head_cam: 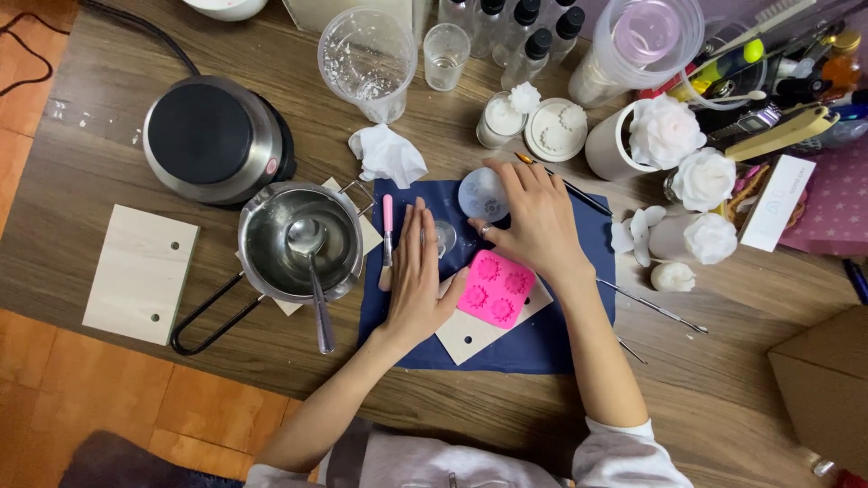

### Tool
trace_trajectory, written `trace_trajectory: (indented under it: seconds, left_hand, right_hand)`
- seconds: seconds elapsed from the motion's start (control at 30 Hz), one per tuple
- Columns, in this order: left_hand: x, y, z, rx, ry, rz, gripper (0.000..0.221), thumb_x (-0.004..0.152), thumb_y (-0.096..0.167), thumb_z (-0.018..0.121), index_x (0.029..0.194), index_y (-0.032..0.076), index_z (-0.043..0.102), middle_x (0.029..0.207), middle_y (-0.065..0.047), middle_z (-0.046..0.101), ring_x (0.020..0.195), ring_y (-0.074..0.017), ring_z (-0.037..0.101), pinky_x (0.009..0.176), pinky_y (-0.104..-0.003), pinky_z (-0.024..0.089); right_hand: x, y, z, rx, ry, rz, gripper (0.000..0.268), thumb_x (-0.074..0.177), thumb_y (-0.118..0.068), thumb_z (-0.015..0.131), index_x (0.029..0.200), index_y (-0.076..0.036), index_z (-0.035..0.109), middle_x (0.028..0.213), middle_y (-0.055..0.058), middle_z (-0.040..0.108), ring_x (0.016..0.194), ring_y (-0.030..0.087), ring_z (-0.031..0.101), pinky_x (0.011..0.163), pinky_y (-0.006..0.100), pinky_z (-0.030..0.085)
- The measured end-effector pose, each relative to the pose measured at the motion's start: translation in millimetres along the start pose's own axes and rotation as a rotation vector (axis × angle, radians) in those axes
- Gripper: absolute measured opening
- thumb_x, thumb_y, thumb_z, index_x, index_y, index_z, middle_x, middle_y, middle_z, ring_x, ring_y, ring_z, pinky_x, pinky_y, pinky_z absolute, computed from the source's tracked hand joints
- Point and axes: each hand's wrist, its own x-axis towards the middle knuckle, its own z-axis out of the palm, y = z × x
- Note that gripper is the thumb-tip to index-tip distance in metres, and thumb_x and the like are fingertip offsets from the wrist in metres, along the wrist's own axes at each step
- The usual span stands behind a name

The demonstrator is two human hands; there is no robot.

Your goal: Pouring melted wax into a silicone mold and carefully adding small decorative wax pieces into the liquid.

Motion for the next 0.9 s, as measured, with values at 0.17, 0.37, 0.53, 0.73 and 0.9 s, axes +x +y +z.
trace_trajectory:
  seconds: [0.17,0.37,0.53,0.73,0.9]
  left_hand:
    - [0.1,0.5,-0.3,-0.017,0.000,0.003,0.081,0.087,0.021,0.059,0.144,-0.011,0.011,0.150,-0.032,0.011,0.139,-0.0488,0.012,0.104,-0.053,0.027]
    - [0.3,-0.7,0.3,-0.013,0.004,0.013,0.081,0.087,0.021,0.058,0.144,-0.011,0.012,0.150,-0.032,0.011,0.139,-0.0487,0.012,0.105,-0.053,0.026]
    - [0.6,0.4,-0.8,0.001,-0.001,0.015,0.080,0.087,0.022,0.058,0.144,-0.011,0.011,0.150,-0.032,0.012,0.138,-0.0491,0.013,0.103,-0.054,0.027]
    - [0.4,-1.0,0.5,-0.005,0.010,0.028,0.081,0.087,0.021,0.058,0.144,-0.011,0.011,0.149,-0.032,0.013,0.138,-0.0496,0.014,0.103,-0.054,0.028]
    - [-1.7,-4.1,3.8,-0.005,0.033,0.041,0.082,0.086,0.022,0.060,0.145,-0.009,0.012,0.149,-0.031,0.014,0.138,-0.0469,0.017,0.104,-0.051,0.028]
  right_hand:
    - [0.7,-0.1,3.2,-0.008,-0.011,-0.002,0.073,0.063,-0.033,0.080,0.128,-0.016,0.049,0.105,0.008,0.061,0.103,0.026,0.055,0.079,0.036,0.041]
    - [0.4,-1.2,1.8,-0.017,-0.013,-0.010,0.070,0.064,-0.032,0.080,0.126,-0.016,0.051,0.106,0.008,0.061,0.102,0.026,0.055,0.079,0.037,0.042]
    - [0.5,-2.3,1.5,-0.019,-0.016,-0.011,0.070,0.065,-0.033,0.079,0.126,-0.017,0.050,0.107,0.007,0.060,0.102,0.026,0.055,0.078,0.037,0.042]
    - [0.5,-9.5,-1.2,0.009,-0.022,-0.022,0.071,0.065,-0.034,0.079,0.128,-0.017,0.049,0.107,0.008,0.061,0.100,0.027,0.056,0.078,0.038,0.044]
    - [-2.2,-10.8,3.7,-0.042,-0.040,-0.027,0.074,0.063,-0.035,0.081,0.128,-0.017,0.049,0.112,0.008,0.058,0.102,0.026,0.054,0.078,0.040,0.046]
